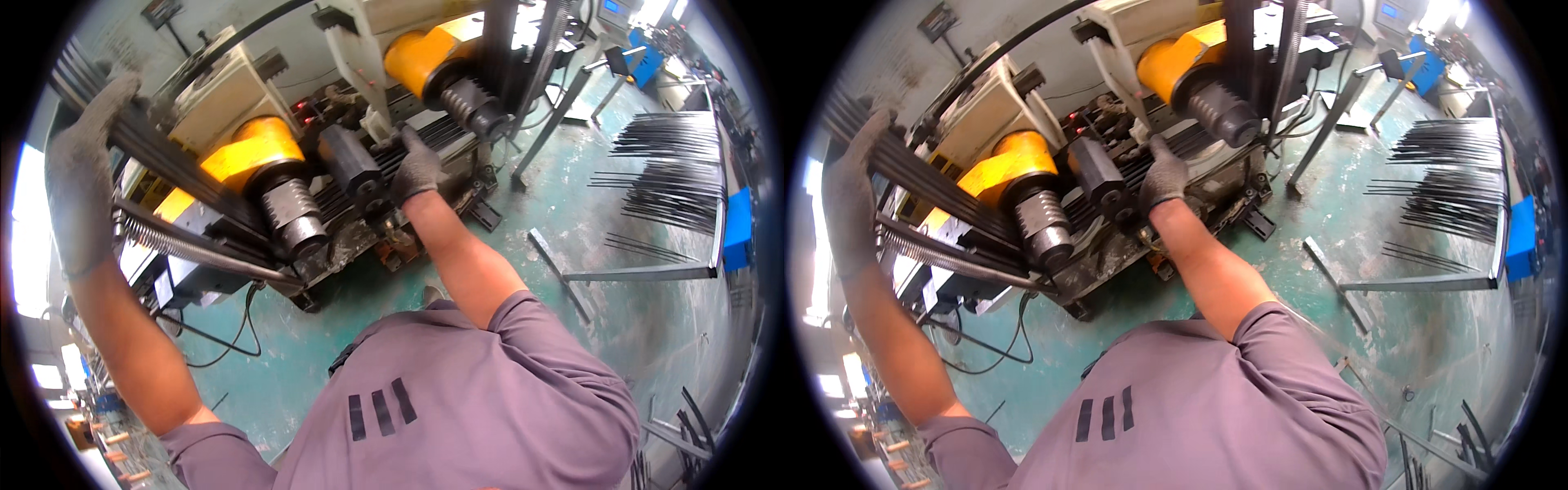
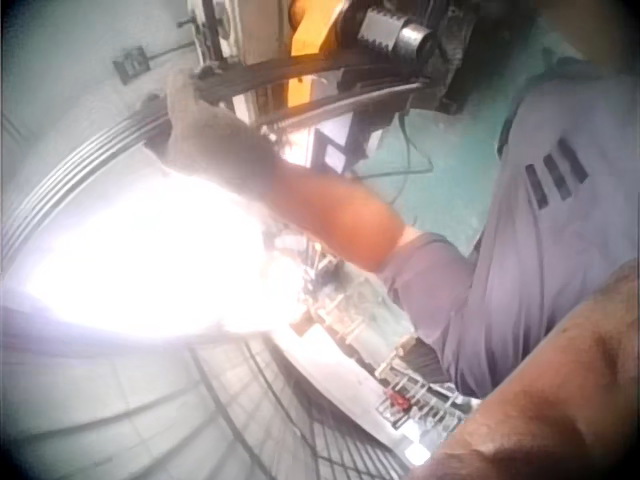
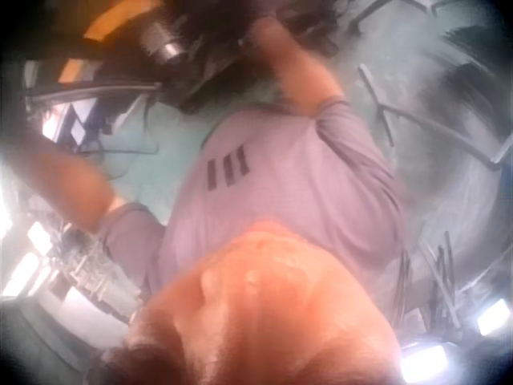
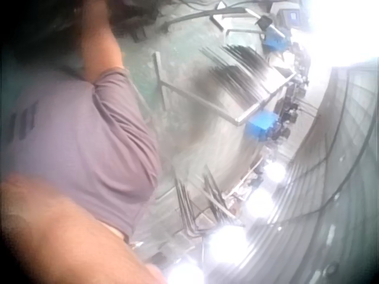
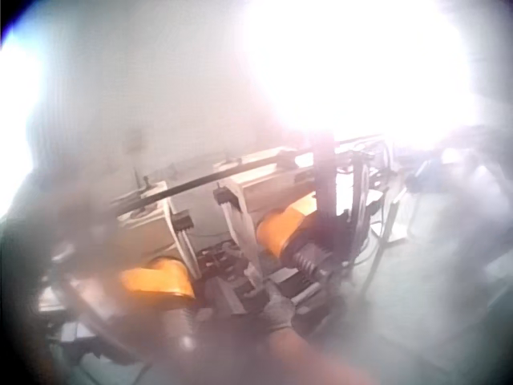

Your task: The person repeatedly picks up bundles of long metal rods from a floor pile and feeds them into a yellow industrial bending machine. The person aligns the rods, operates the machine to bend them, and then removes the finished pieces to place them on a nearby rack. This cycle of loading, bending, and unloading is performed continuously throughout the clip.

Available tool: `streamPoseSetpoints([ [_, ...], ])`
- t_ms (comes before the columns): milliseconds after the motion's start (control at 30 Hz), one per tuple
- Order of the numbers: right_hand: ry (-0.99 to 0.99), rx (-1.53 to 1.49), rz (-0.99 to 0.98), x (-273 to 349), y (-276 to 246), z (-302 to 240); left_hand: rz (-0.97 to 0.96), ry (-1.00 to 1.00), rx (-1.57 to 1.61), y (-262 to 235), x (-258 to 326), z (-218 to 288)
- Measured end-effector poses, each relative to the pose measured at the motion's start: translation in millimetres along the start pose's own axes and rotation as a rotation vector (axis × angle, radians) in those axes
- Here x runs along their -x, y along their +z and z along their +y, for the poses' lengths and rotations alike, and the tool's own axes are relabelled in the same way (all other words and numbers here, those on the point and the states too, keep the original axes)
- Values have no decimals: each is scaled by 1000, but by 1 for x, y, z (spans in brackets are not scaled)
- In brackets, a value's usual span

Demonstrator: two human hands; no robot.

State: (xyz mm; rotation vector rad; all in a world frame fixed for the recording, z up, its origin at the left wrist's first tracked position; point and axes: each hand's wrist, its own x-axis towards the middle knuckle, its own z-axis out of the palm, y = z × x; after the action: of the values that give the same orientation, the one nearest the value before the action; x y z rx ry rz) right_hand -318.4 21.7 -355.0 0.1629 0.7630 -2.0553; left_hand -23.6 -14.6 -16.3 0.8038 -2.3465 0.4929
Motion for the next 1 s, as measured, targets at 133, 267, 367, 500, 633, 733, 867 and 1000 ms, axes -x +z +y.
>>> streamPoseSetpoints([
  [133,26,-23,-14,-14,-7,4,48,-347,118,-2,-7,26],
  [267,66,-102,-21,12,5,-9,65,-471,181,0,-19,24],
  [367,76,-107,-21,15,7,-15,91,-448,329,0,-25,9],
  [500,39,-86,-28,21,12,-11,81,-386,368,-10,-24,-3],
  [633,10,-89,-29,23,12,-9,154,-399,294,-10,-23,-9],
  [733,26,-65,-45,11,3,-4,283,-710,541,-7,-26,27],
  [867,-21,-32,15,-6,-18,10,138,-714,605,-9,-13,39],
  [1000,35,-46,18,6,-22,8,-19,-628,690,-12,1,24],
])
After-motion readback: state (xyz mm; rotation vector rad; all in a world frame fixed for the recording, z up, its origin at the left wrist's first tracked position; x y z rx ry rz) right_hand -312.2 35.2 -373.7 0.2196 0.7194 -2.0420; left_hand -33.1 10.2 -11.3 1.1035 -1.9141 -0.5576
